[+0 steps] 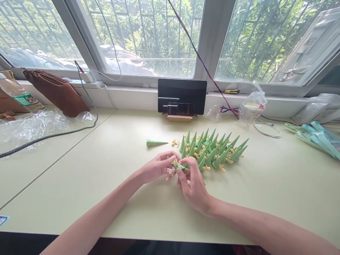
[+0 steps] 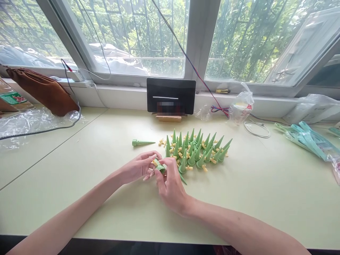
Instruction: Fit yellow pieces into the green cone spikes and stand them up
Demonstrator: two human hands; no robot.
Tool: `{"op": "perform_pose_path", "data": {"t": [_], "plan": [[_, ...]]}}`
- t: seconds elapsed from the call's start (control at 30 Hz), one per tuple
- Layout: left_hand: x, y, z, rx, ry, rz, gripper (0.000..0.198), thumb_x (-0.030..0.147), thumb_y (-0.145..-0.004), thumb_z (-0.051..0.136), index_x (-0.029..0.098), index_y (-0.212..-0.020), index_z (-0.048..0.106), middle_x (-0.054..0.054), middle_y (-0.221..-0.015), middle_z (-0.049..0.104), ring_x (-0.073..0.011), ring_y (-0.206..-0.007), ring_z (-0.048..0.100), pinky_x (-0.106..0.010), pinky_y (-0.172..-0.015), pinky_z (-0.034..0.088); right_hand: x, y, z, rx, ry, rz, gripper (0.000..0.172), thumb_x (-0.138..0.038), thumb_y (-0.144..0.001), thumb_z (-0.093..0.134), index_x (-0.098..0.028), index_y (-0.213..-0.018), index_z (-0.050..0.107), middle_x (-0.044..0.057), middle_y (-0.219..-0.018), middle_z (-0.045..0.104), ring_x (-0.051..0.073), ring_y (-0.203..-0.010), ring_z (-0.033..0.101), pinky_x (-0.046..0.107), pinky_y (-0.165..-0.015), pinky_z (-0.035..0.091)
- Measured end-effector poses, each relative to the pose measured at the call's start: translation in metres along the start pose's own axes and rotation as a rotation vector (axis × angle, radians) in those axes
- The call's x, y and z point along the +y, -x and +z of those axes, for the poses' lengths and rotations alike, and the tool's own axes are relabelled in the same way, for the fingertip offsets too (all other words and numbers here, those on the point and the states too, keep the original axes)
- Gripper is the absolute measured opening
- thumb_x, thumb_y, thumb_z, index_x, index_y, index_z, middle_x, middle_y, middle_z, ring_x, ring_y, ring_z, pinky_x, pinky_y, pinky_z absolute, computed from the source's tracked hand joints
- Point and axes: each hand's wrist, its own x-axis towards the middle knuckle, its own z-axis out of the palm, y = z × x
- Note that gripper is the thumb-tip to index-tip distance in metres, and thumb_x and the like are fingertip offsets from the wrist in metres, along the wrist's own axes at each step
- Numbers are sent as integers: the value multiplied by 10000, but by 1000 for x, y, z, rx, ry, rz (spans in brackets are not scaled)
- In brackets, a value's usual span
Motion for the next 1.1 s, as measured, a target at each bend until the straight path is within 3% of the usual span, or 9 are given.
{"op": "perform_pose_path", "data": {"t": [0.2,0.37,0.53,0.67,0.77,0.9,0.97,1.1], "plan": [[-5,0,-4,-55,-112,87,275,361,-822,765,191,-996,635,-1,-679,581,-125,-590,575,-236,-545,460,-1,-1,1,-1,-106,5,157,-305,-1044,400,-253,-1192,403,64,-1166,476,87,-662,629,243,-560,534],[-2,0,-3,10,-250,118,247,399,-856,720,174,-911,634,-16,-691,618,-115,-564,567,-228,-529,441,-1,-3,0,-9,-94,-8,127,-299,-1039,415,-247,-1154,431,42,-1117,485,81,-648,607,233,-542,508],[5,1,-7,124,-333,172,257,410,-848,721,171,-864,629,-14,-789,623,-95,-569,580,-232,-551,497,1,0,0,19,20,-23,193,-272,-1020,435,-242,-1210,422,62,-1157,483,70,-600,551,244,-540,505],[9,1,-17,239,-296,258,295,431,-844,718,176,-859,570,-15,-762,608,-131,-589,617,-222,-470,484,-3,-1,0,-39,271,-119,238,-180,-999,424,-209,-1234,427,101,-1190,504,83,-601,551,255,-569,514],[12,-1,-24,362,-254,344,286,416,-848,711,185,-891,548,7,-693,589,-121,-529,592,-204,-431,443,-14,-12,1,-216,641,-165,256,-70,-962,413,-178,-1181,491,110,-1178,551,95,-573,573,253,-540,499],[13,-3,-31,533,-201,451,236,375,-842,694,197,-907,553,40,-647,553,-83,-444,498,-184,-379,369,-30,-41,14,-455,1067,-67,362,76,-800,499,-116,-1103,552,146,-1139,577,150,-625,668,240,-487,501],[14,-4,-32,602,-176,483,222,364,-828,684,196,-883,550,41,-650,553,-73,-417,469,-177,-351,328,-33,-58,25,-477,1149,-7,394,62,-825,515,-78,-1193,538,200,-1178,569,170,-692,710,241,-549,550],[13,-4,-33,664,-125,518,198,335,-798,679,196,-833,541,48,-626,542,-62,-394,428,-169,-334,284,-29,-87,46,-401,1224,60,418,41,-911,396,-21,-1312,496,309,-1313,499,198,-799,746,256,-645,605]]}}
